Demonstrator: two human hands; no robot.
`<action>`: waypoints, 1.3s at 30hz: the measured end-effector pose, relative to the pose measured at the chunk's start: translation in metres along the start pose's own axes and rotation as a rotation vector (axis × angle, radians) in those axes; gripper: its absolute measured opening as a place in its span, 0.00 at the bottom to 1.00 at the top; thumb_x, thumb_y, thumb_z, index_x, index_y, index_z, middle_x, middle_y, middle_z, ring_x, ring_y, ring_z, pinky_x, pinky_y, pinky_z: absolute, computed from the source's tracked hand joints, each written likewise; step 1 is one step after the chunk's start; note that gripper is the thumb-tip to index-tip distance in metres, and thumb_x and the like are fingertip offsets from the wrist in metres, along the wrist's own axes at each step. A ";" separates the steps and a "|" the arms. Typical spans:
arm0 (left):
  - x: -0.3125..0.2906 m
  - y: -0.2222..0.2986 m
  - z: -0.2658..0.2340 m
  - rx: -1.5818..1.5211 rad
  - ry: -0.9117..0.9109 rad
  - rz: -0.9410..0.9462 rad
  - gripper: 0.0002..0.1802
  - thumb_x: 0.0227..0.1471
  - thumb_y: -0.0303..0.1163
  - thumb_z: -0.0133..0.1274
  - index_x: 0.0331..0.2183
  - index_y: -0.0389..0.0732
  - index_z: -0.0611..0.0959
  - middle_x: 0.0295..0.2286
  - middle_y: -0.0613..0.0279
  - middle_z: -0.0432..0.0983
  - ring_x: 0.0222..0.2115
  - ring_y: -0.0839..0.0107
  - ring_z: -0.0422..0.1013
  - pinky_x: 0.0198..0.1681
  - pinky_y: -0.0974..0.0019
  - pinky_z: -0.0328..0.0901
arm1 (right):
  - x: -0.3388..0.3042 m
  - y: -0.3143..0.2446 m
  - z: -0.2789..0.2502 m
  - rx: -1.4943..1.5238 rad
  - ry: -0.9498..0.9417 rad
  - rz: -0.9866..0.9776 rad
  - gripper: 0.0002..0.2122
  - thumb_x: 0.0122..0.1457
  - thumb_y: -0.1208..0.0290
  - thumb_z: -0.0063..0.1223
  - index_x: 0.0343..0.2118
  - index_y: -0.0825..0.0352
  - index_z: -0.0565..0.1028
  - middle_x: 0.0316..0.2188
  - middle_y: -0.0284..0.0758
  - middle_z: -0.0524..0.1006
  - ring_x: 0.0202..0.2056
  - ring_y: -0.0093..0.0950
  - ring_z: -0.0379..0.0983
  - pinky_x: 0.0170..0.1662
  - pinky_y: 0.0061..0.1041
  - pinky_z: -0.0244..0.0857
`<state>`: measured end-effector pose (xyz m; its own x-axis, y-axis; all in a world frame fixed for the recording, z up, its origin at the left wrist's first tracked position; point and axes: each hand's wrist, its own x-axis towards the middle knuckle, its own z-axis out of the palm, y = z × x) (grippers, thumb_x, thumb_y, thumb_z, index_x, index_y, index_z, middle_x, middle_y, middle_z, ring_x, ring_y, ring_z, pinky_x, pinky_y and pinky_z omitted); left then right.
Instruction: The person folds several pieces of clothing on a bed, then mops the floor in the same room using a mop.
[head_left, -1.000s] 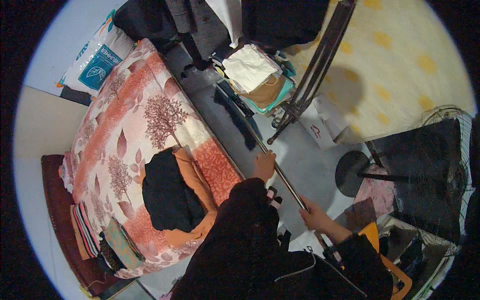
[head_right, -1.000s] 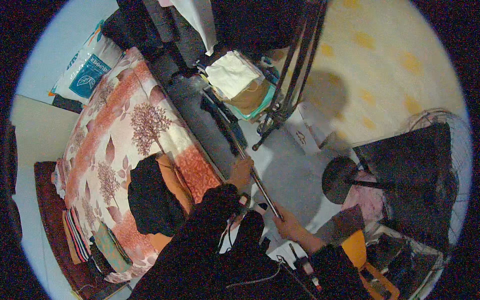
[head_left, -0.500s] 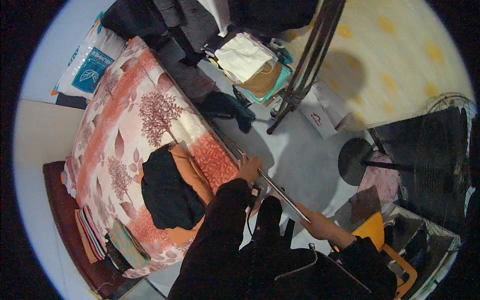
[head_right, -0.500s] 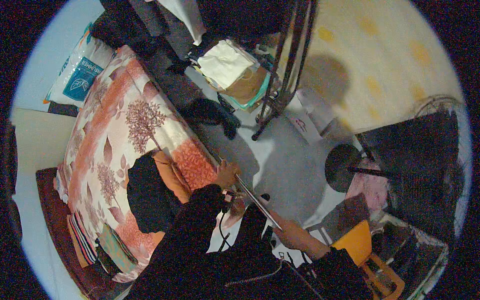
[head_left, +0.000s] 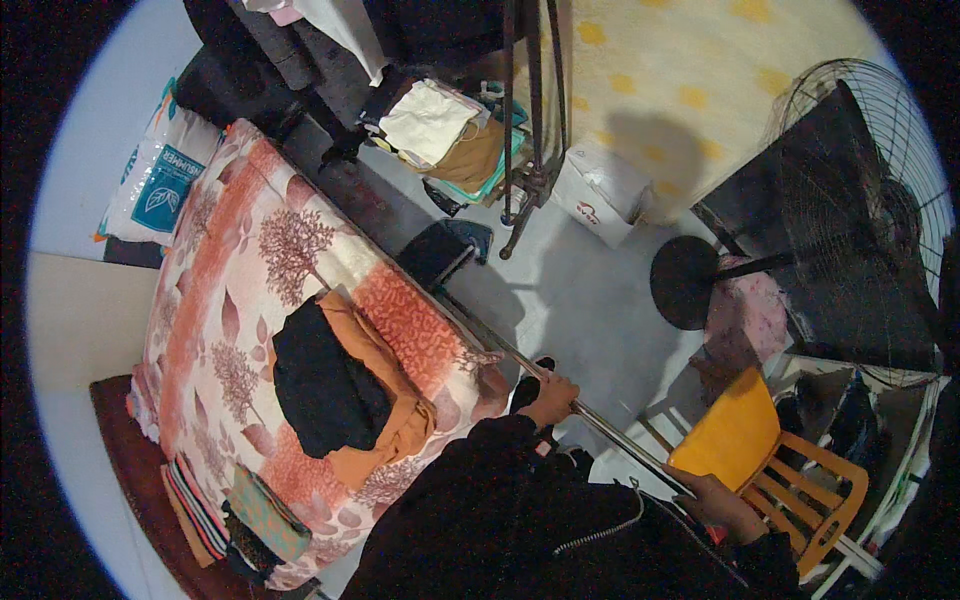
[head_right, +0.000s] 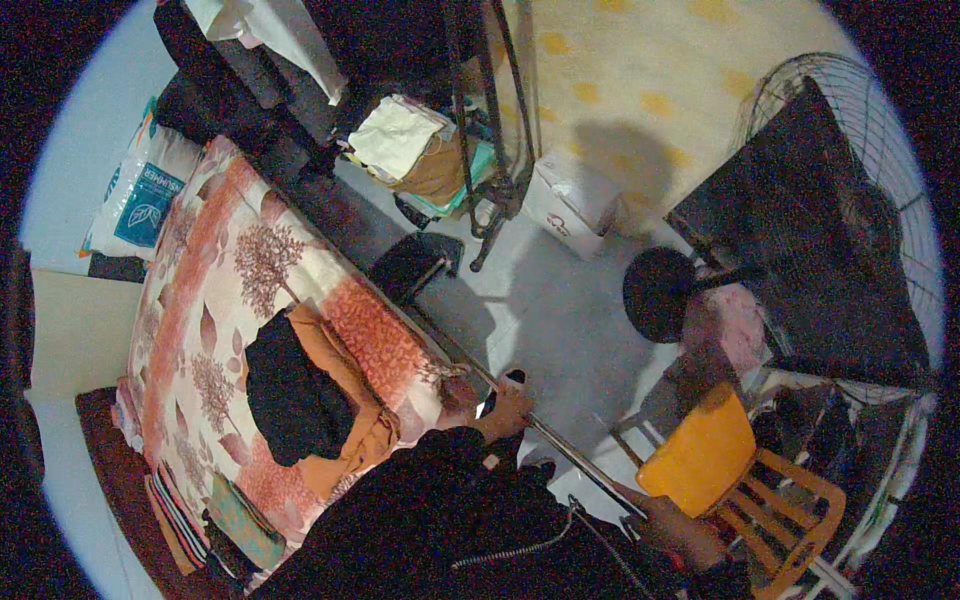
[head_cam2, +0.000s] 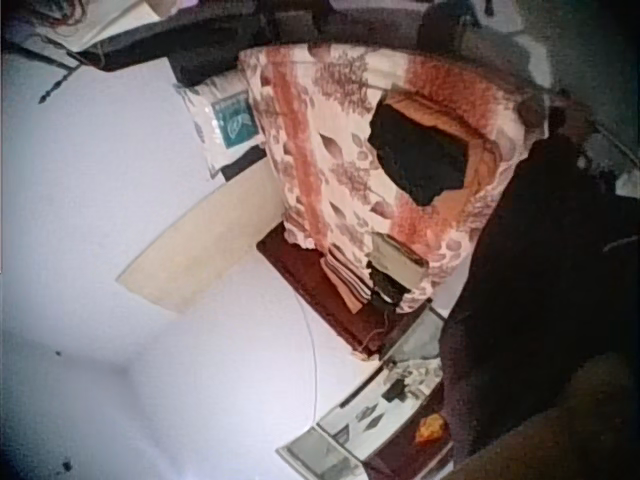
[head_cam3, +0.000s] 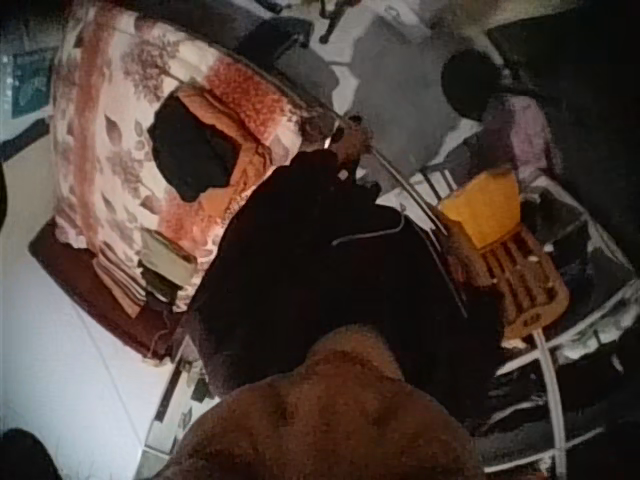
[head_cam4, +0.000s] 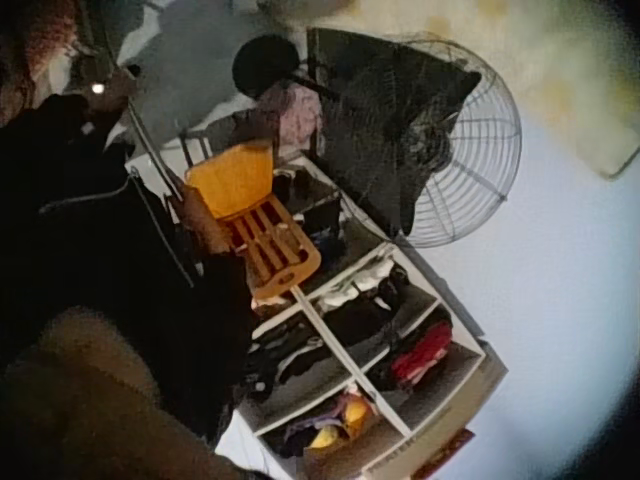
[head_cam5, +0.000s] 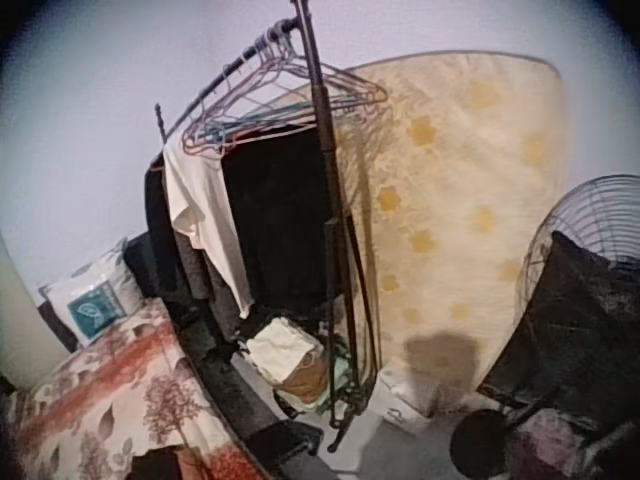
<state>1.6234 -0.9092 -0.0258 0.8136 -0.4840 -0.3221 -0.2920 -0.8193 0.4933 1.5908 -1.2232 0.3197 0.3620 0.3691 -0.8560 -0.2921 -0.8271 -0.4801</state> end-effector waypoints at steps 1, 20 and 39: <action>-0.001 0.007 -0.002 -0.004 0.007 0.021 0.10 0.43 0.38 0.64 0.28 0.45 0.83 0.33 0.56 0.76 0.46 0.49 0.69 0.58 0.37 0.53 | -0.007 0.004 0.002 0.004 0.016 -0.010 0.29 0.63 0.75 0.53 0.68 0.56 0.61 0.50 0.51 0.77 0.48 0.42 0.77 0.53 0.34 0.69; -0.047 -0.017 0.060 0.187 -0.031 -0.103 0.15 0.44 0.35 0.62 0.38 0.50 0.85 0.38 0.58 0.77 0.50 0.47 0.68 0.49 0.30 0.60 | 0.043 0.067 0.117 0.215 -0.119 -0.008 0.36 0.64 0.70 0.55 0.72 0.49 0.50 0.57 0.44 0.74 0.54 0.33 0.73 0.58 0.32 0.64; -0.106 0.279 0.134 -0.104 -0.522 0.528 0.24 0.50 0.50 0.62 0.40 0.40 0.82 0.42 0.52 0.76 0.54 0.46 0.65 0.56 0.19 0.44 | -0.270 0.124 0.220 0.261 0.188 0.262 0.29 0.65 0.68 0.53 0.69 0.48 0.59 0.48 0.46 0.80 0.46 0.35 0.79 0.53 0.32 0.67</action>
<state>1.3882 -1.1282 0.0377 0.2261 -0.9090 -0.3500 -0.5075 -0.4167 0.7542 1.2620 -1.3318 0.4493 0.3941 0.0566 -0.9173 -0.6018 -0.7385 -0.3041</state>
